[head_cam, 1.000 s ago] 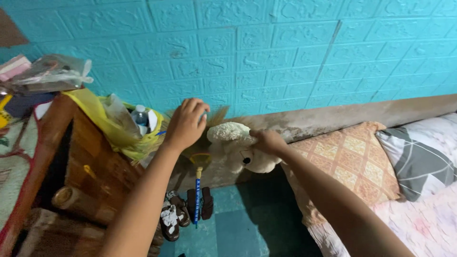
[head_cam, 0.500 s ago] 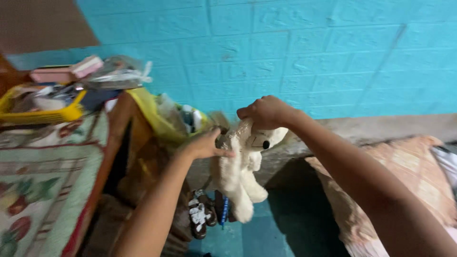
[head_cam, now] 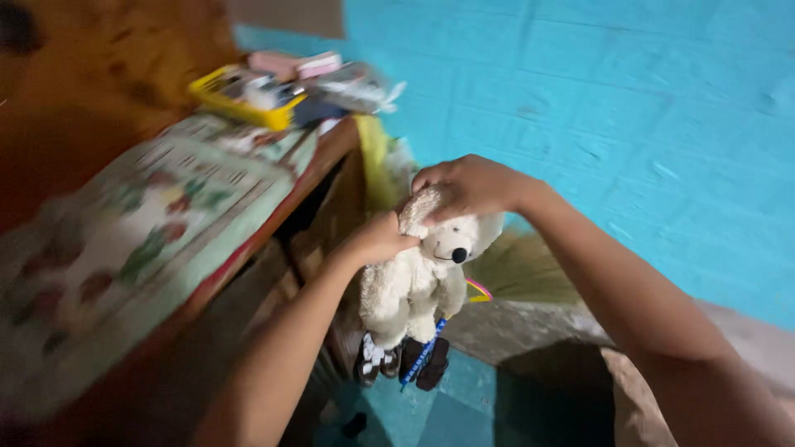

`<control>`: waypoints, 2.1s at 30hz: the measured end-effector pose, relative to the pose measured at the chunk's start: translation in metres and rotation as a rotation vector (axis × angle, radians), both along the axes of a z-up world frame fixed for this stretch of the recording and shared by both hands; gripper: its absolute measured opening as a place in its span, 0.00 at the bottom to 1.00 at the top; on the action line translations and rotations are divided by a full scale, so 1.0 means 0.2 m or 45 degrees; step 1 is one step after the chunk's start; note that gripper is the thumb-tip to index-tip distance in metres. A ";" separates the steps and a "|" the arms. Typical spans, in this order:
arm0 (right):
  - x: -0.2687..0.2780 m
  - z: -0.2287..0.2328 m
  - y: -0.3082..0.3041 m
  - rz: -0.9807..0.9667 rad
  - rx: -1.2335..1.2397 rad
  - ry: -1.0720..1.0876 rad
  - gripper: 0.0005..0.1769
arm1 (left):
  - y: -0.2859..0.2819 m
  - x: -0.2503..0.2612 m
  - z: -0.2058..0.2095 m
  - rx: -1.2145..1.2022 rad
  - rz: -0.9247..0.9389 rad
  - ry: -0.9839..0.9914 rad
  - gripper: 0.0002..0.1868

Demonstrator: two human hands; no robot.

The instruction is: Organizing various personal items on a desk, putting a hair styling tool into a bag, and using a ruler and craft knife to mark and cut paper.

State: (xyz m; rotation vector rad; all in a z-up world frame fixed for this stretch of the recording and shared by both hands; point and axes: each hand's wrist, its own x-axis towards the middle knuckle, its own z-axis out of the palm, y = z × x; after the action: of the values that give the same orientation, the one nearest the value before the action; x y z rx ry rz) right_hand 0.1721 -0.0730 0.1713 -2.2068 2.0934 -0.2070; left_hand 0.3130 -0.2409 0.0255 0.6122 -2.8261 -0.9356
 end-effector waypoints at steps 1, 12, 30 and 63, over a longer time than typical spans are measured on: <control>-0.02 -0.01 -0.01 0.111 -0.040 -0.187 0.35 | 0.01 0.07 -0.03 0.002 0.078 0.041 0.29; 0.27 -0.38 -0.26 0.776 0.389 -0.855 0.55 | 0.43 1.10 -0.11 0.303 0.619 0.438 0.49; 2.47 -0.24 -0.13 1.163 0.730 -1.019 0.34 | 1.25 3.15 0.10 1.063 1.200 0.493 0.40; 2.76 0.11 -0.70 0.590 -0.115 -0.799 0.12 | -0.07 3.33 0.16 -0.296 1.496 0.054 0.29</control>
State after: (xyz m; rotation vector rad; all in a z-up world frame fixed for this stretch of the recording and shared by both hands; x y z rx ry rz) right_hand 0.7245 -0.2123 0.1932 -2.2054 1.2434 -0.8325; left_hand 0.9780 -0.2543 0.0579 1.8164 -1.8709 -0.3481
